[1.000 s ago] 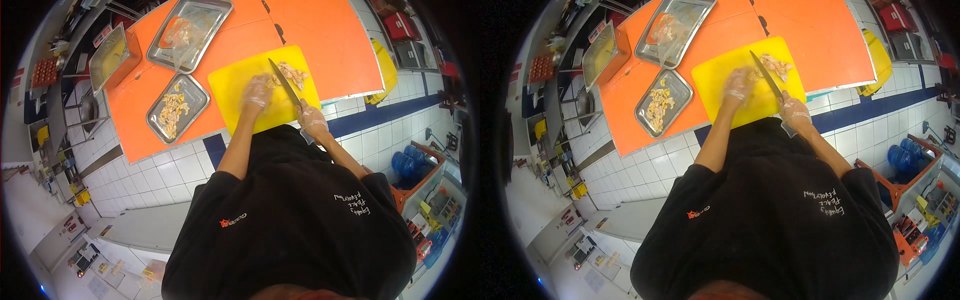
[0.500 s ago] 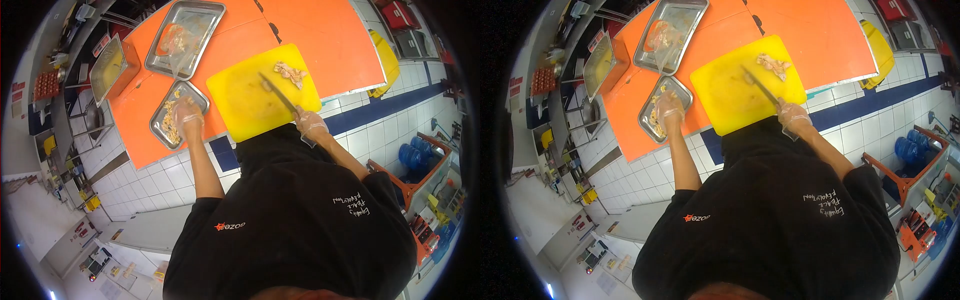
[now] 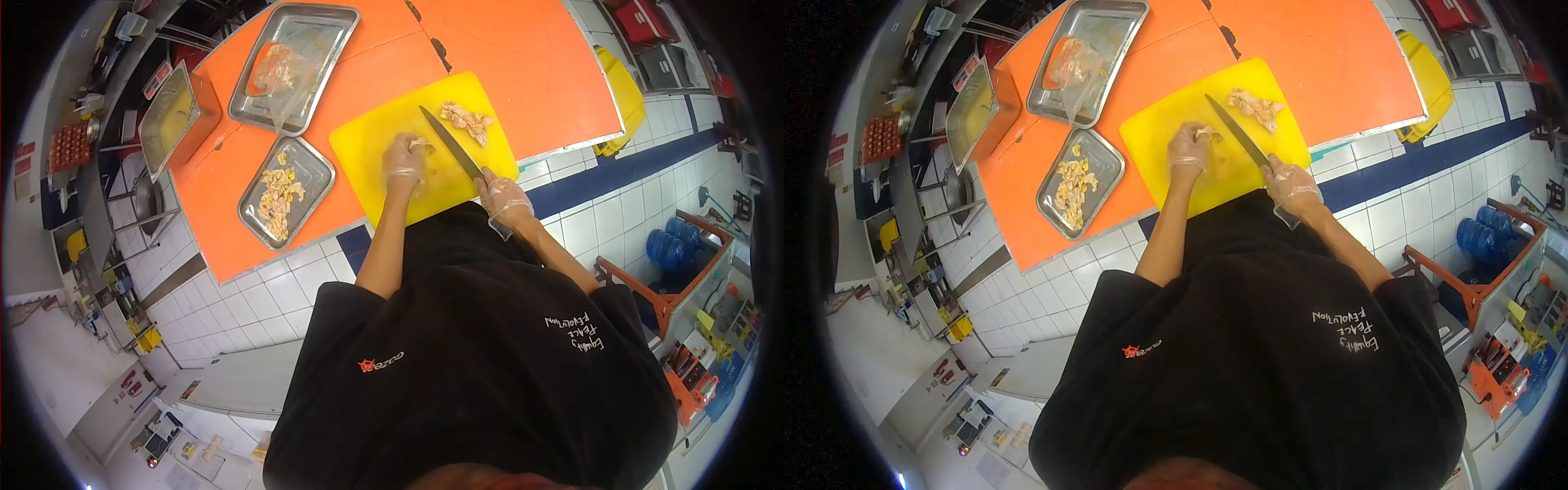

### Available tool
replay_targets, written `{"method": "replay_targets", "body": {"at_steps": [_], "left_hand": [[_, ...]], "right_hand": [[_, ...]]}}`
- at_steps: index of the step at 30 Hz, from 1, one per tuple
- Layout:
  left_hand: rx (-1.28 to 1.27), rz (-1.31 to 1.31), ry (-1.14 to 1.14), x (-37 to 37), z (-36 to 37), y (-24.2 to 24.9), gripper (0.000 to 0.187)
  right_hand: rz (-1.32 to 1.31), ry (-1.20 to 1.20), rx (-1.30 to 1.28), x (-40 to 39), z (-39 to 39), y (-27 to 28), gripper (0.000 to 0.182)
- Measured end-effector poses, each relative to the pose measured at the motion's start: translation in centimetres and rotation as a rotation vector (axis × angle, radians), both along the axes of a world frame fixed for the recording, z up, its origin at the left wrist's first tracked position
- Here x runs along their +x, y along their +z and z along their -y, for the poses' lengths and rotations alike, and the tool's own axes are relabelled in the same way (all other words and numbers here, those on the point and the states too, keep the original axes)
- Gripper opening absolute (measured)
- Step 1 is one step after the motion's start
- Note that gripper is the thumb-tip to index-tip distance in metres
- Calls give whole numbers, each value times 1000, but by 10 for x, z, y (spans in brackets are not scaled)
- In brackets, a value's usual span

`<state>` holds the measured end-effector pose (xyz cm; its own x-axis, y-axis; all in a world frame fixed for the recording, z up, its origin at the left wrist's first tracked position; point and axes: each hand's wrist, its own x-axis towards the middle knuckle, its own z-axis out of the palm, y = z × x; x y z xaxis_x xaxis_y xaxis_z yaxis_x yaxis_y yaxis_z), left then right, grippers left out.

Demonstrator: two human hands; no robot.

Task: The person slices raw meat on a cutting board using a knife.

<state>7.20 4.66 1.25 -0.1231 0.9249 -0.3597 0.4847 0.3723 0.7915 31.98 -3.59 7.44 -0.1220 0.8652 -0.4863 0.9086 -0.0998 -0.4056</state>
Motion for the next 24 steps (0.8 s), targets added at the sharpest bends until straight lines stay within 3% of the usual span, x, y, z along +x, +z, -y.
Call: {"method": "replay_targets", "body": {"at_steps": [3, 5, 7, 9, 12, 16, 19, 21, 22, 24], "left_hand": [[11, 147, 153, -6, 7, 10, 34], [25, 196, 169, -20, 14, -30, 36], [38, 248, 182, -24, 15, -19, 37], [-146, 175, 239, -28, 24, 1, 39], [-160, -6, 265, -41, 37, 12, 38], [-155, -200, 260, -57, 48, 39, 31], [-218, -316, 133, -66, 53, 36, 28], [21, -565, 65, -66, 58, 32, 25], [21, -563, 68, -65, 57, 28, 25], [501, -579, 80, -60, 53, 20, 21]], "right_hand": [[-37, 7, 39, -4, 6, -7, 53], [-24, 64, -17, -11, 4, 2, 51], [-14, 114, -61, -19, 1, 16, 48], [-2, 165, -106, -21, 3, 15, 45], [56, 238, -103, -24, 3, 1, 41], [120, 159, -79, -19, -9, 1, 37], [106, 122, -41, -20, -17, 6, 38], [94, 110, -43, -21, -21, 15, 39], [89, 99, -45, -24, -19, 19, 40], [85, 93, -49, -35, -17, 33, 41]]}}
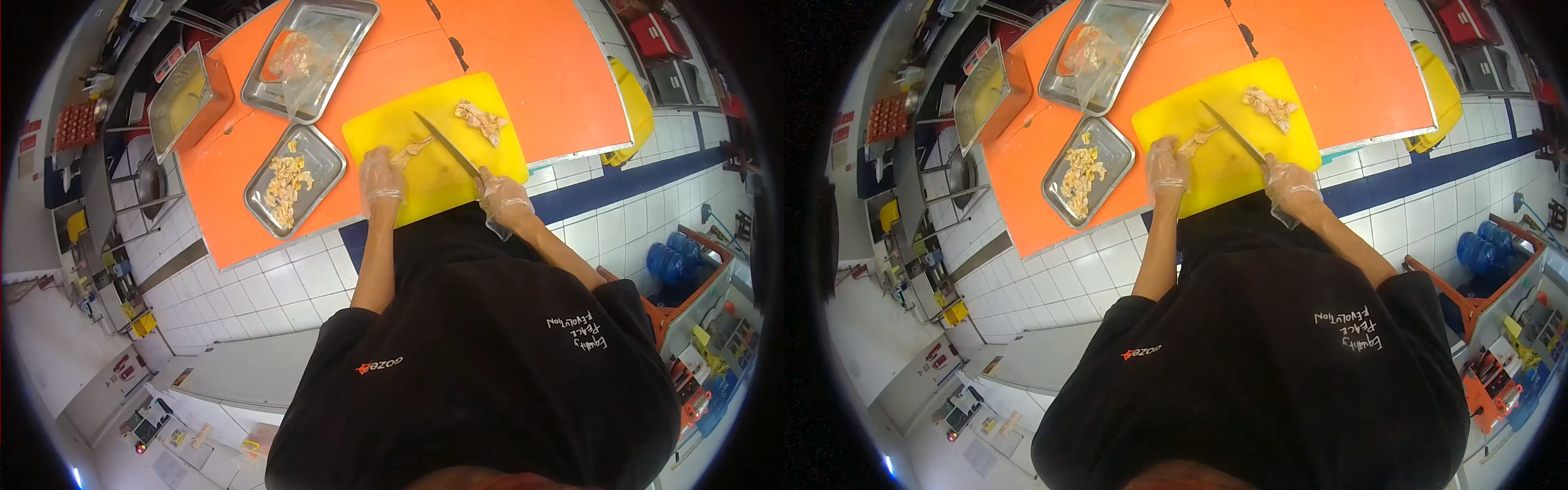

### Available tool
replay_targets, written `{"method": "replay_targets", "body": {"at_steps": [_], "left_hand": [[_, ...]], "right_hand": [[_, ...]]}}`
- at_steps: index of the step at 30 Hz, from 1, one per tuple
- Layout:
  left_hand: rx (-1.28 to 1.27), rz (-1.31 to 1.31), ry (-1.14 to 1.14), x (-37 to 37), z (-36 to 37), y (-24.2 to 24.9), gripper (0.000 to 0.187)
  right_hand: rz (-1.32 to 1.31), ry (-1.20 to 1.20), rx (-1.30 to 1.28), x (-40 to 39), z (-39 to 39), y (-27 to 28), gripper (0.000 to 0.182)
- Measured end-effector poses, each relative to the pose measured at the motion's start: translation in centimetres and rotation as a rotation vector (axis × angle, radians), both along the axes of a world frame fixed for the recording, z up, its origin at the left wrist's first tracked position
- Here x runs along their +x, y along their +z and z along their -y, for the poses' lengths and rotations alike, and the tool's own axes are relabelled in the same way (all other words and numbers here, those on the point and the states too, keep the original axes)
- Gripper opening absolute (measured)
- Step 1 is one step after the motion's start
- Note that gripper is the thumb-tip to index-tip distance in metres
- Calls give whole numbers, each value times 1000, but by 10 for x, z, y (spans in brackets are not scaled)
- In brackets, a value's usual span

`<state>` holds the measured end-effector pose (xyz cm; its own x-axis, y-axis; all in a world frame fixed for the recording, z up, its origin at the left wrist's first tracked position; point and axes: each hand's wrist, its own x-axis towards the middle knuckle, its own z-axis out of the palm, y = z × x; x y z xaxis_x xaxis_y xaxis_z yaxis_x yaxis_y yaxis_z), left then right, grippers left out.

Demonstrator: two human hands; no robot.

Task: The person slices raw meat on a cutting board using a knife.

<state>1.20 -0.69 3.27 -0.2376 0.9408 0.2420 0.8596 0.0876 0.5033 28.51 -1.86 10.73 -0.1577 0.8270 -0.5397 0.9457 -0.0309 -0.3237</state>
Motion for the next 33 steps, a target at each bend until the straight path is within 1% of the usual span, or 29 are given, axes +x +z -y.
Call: {"method": "replay_targets", "body": {"at_steps": [1, 2, 3, 4, 6, 7, 9, 11, 13, 14, 16, 18, 20, 22, 23, 25, 27, 28, 30, 33], "left_hand": [[-1, 1, 4, 4, -5, 6, 21], [-129, 133, -59, 8, -10, 11, 18], [-257, 266, -123, 11, -15, 13, 16], [-260, 270, -123, 13, -15, 5, 16], [-172, 295, -50, 14, -13, -13, 19], [-184, 301, -47, 15, -12, -13, 19], [-138, 228, -73, 15, -9, -14, 17], [-150, 237, -52, 15, -8, -19, 17], [-153, 243, -30, 17, -9, -20, 17], [-207, 277, -18, 18, -7, -18, 16], [-252, 300, 3, 16, -9, -16, 15], [-276, 225, -26, 16, -10, -14, 15], [-251, 255, -11, 13, -15, -17, 18], [-227, 288, 0, 12, -20, -12, 20], [-239, 299, 27, 12, -22, -12, 20], [-264, 315, 55, 11, -19, -12, 21], [-243, 404, 77, 8, -20, -15, 23], [-241, 413, 79, 7, -21, -17, 23], [-284, 324, 88, 5, -23, -23, 17], [-268, 321, 50, 5, -21, -31, 17]], "right_hand": [[-2, 23, -70, -8, 0, 12, 38], [-4, 44, -142, -12, 3, 19, 34], [25, 130, -89, -15, 10, 14, 32], [29, 130, -92, -16, 13, 9, 32], [61, 205, -140, -21, 19, -3, 29], [79, 223, -122, -22, 21, -17, 36], [87, 217, -162, -25, 19, -33, 34], [93, 207, -200, -39, 13, -37, 32], [50, 158, -175, -58, 1, -39, 28], [50, 164, -186, -69, -7, -39, 28], [-20, 139, -135, -94, -32, -41, 29], [-69, 139, -88, -119, -55, -62, 29], [-114, 130, -24, -127, -63, -65, 29], [-156, 184, 106, -129, -66, -63, 31], [-156, 179, 114, -125, -64, -62, 31], [-50, 159, -47, -99, -42, -60, 30], [-29, 148, -147, -61, -11, -49, 32], [-21, 151, -145, -44, 4, -41, 32], [156, 264, -215, -23, 22, -28, 35], [143, 285, -193, -27, 20, -25, 38]]}}
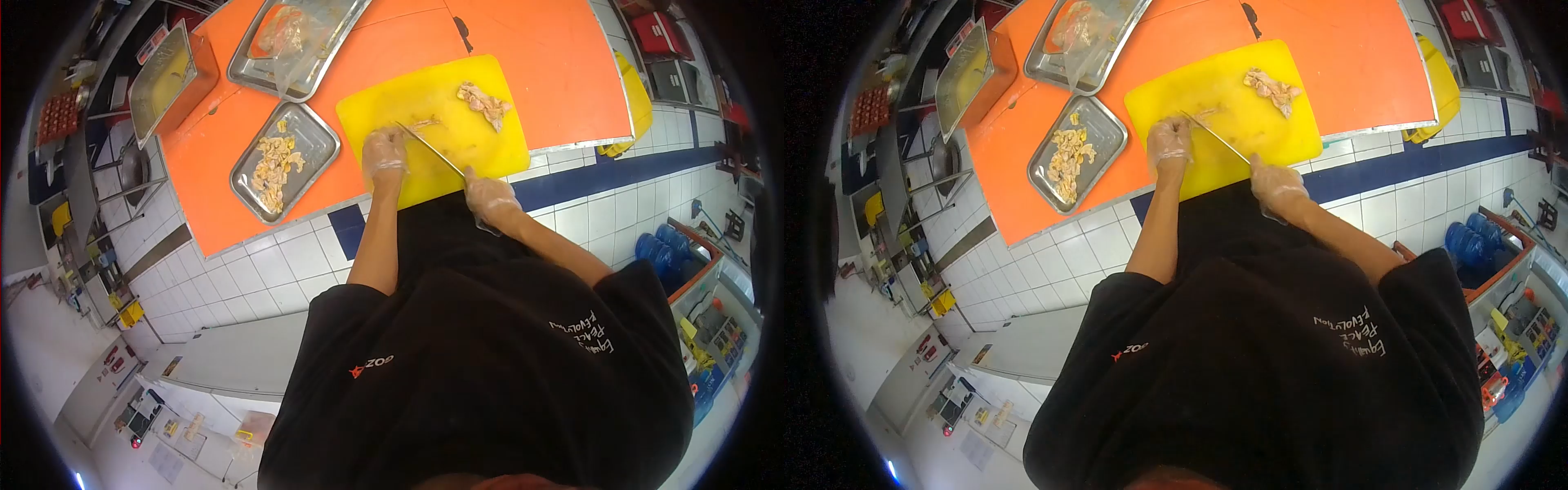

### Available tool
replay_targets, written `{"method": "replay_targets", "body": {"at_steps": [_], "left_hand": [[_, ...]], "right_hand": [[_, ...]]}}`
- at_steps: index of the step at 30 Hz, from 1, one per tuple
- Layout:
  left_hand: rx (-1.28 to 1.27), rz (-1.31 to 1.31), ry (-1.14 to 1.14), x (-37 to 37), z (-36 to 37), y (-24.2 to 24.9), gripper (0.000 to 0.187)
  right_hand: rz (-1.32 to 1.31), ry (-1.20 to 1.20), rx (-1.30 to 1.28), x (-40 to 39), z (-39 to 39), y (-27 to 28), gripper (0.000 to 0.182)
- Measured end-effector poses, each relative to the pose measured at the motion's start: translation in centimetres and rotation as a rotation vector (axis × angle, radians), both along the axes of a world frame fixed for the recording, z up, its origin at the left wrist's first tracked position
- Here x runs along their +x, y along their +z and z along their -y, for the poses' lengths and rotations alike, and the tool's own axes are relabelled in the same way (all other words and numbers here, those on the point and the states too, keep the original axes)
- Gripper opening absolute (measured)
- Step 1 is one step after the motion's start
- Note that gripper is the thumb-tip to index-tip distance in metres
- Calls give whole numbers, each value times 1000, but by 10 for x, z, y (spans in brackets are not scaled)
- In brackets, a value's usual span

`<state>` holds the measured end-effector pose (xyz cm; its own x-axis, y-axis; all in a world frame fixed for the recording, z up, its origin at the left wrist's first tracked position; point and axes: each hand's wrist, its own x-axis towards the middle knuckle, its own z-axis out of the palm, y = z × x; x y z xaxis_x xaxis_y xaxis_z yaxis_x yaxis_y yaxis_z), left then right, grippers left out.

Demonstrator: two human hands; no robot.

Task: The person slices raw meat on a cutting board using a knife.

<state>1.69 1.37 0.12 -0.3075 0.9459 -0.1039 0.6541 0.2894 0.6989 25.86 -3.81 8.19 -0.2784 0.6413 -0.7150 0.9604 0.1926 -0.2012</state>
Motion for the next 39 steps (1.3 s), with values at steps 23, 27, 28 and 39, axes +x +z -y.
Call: {"method": "replay_targets", "body": {"at_steps": [23, 27, 28, 39], "left_hand": [[180, -5, 105, -30, 12, -11, 25], [-133, -34, 41, -31, 17, 8, 32], [-130, -33, 40, -31, 18, 8, 32], [141, -184, -226, -11, 10, 19, 37]], "right_hand": [[-4, -16, 71, 11, 1, 6, 31], [-18, -38, 179, 14, -11, -6, 30], [-17, -39, 182, 16, -14, -9, 30], [-138, -80, 253, -4, 11, -8, 33]]}}
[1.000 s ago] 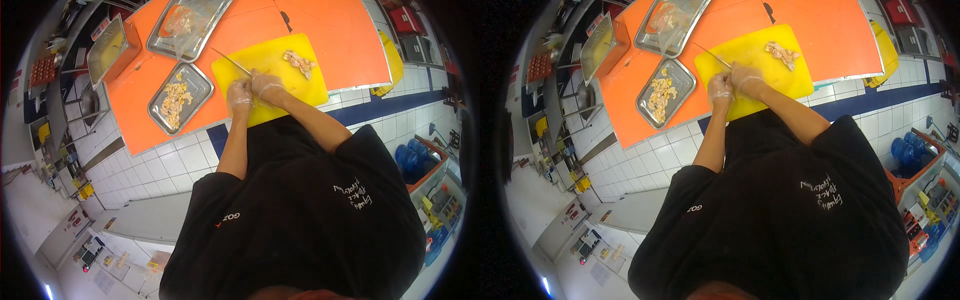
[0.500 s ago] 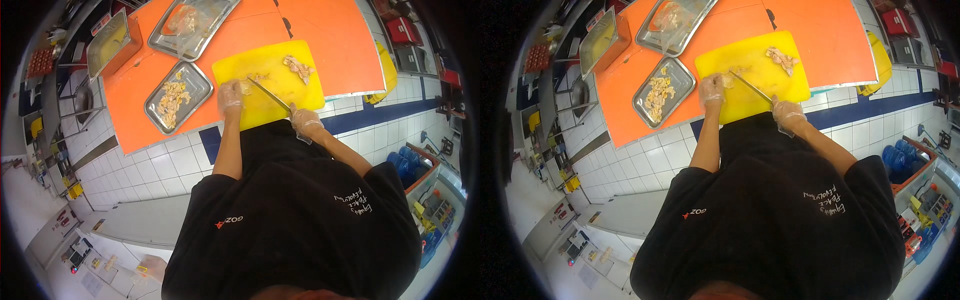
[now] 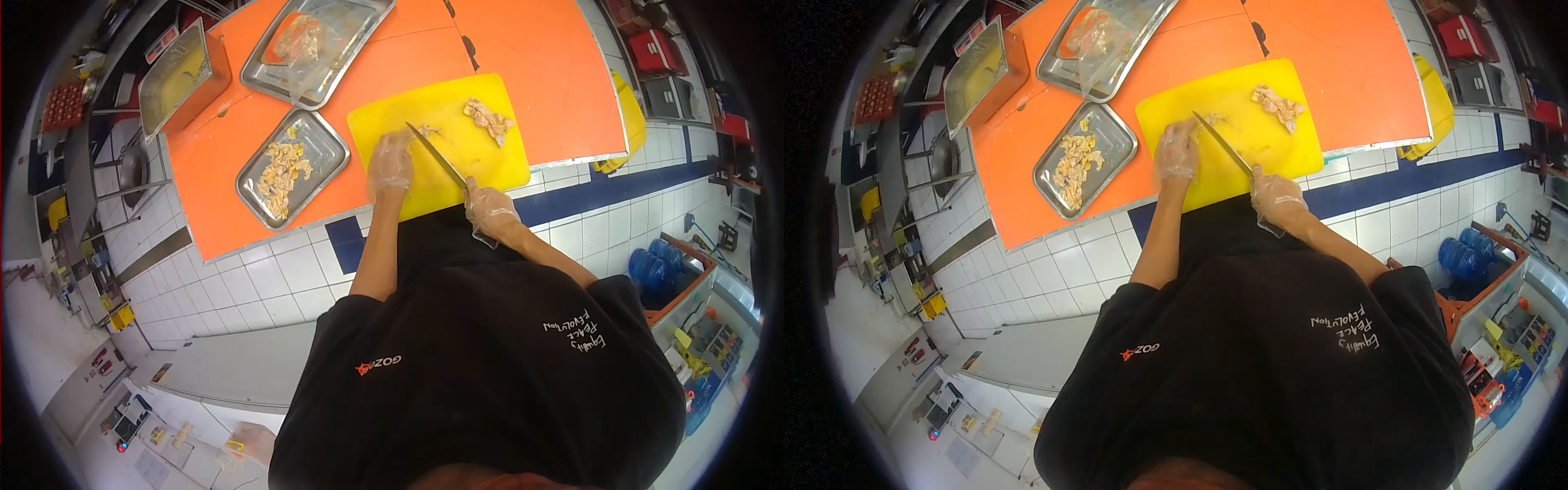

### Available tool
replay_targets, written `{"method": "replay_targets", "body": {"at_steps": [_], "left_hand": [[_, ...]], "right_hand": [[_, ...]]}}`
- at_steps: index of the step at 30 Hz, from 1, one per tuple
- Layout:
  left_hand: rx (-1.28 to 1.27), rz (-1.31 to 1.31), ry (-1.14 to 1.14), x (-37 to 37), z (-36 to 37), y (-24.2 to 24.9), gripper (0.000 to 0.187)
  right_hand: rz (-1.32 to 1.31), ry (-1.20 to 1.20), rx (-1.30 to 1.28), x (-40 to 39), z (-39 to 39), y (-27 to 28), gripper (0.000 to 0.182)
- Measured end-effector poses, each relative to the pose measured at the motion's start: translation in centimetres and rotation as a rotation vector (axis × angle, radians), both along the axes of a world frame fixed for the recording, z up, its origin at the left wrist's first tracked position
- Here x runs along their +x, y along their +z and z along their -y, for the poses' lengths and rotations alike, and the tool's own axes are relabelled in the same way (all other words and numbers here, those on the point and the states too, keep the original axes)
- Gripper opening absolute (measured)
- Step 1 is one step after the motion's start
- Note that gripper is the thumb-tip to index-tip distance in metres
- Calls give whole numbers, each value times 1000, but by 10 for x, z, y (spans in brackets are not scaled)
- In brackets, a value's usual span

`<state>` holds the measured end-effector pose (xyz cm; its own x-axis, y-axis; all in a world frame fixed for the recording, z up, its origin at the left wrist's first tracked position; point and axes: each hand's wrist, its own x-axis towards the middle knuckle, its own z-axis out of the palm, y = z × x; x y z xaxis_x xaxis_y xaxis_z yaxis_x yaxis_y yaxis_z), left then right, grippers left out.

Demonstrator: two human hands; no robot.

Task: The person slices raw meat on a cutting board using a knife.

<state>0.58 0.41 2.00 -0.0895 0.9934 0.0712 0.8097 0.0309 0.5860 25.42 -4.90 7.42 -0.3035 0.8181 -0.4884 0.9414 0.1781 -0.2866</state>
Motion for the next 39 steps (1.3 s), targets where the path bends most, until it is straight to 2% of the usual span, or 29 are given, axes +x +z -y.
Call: {"method": "replay_targets", "body": {"at_steps": [3, 5, 7, 9, 11, 13, 15, 16, 18, 21, 22, 24, 29, 31, 34, 37, 39], "left_hand": [[-39, -127, 28, -1, -14, 0, 38], [-98, -105, 59, -8, -13, 6, 34], [-152, -81, 80, -14, -12, 5, 31], [-323, -37, 134, -20, -10, 5, 29], [-369, -65, 177, -20, -7, 8, 27], [-412, -90, 223, -19, -6, 30, 27], [-781, -97, 157, -17, -11, 67, 28], [-782, -97, 153, -17, -10, 78, 28], [-951, -120, 5, -19, -9, 91, 29], [-797, -51, 45, -8, -21, 97, 27], [-799, -50, 48, -7, -23, 77, 27], [-61, 96, 51, -6, -19, 15, 23], [-135, 134, 35, 3, -20, 1, 18], [-140, 103, 30, 4, -20, 2, 18], [-133, 61, 9, 7, -17, 0, 18], [-74, 156, 16, 4, -17, -1, 17], [-234, 174, 20, -1, -18, 2, 17]], "right_hand": [[24, -84, -146, 0, -11, 14, 30], [55, -114, -222, 0, -23, 21, 31], [72, -127, -154, 4, -30, 25, 32], [50, -139, -102, 10, -34, 9, 31], [26, -151, -49, 14, -33, -5, 31], [30, -154, 32, 13, -34, -4, 37], [34, -103, 9, 9, -35, 9, 41], [37, -51, -16, 6, -35, 17, 44], [46, -39, -92, 0, -32, 26, 43], [57, -20, -205, -3, -33, 35, 42], [60, -9, -247, -5, -33, 37, 41], [74, 3, -255, -9, -34, 40, 38], [127, 34, -285, -24, -42, 18, 31], [-3, 60, -130, -37, -59, -15, 31], [-18, -30, -145, -87, -102, -24, 30], [-67, -33, -55, -102, -118, -30, 30], [-99, -54, -83, -89, -111, -31, 32]]}}
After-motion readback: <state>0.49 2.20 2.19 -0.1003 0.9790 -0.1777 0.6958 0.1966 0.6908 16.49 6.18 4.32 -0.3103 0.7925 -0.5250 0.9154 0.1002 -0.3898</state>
